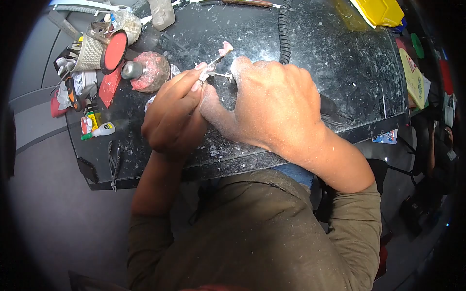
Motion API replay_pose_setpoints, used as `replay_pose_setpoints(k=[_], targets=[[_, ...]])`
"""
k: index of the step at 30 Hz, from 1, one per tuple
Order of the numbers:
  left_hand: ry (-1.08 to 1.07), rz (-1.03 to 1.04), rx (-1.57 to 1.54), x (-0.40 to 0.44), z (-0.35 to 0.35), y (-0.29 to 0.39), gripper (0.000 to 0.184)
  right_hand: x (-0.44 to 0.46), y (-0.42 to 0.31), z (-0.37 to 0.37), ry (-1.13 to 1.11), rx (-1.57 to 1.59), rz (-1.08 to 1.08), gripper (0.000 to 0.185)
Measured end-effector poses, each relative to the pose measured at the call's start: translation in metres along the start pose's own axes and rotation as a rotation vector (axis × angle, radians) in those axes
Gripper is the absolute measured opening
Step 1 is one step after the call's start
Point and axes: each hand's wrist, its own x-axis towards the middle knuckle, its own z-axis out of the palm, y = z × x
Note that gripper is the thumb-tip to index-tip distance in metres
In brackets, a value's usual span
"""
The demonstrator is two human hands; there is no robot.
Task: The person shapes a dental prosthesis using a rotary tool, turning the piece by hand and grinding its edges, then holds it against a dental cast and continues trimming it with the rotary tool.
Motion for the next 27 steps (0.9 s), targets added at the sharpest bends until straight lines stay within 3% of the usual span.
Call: replay_pose_setpoints(k=[9,15,27], targets=[[-0.029,-0.032,0.0,-0.0022,-0.0024,0.0019,0.017,-0.0007,0.0009,0.0027,-0.002,-0.024,-0.01,0.051],[-0.018,0.005,0.008,-0.0006,-0.001,0.0004,0.011,-0.0007,0.0008,0.0028,-0.007,-0.05,0.0,0.063],[-0.019,-0.024,0.003,-0.0022,-0.0012,0.0009,0.016,-0.0008,0.0023,0.0027,-0.026,-0.049,-0.011,0.055]])
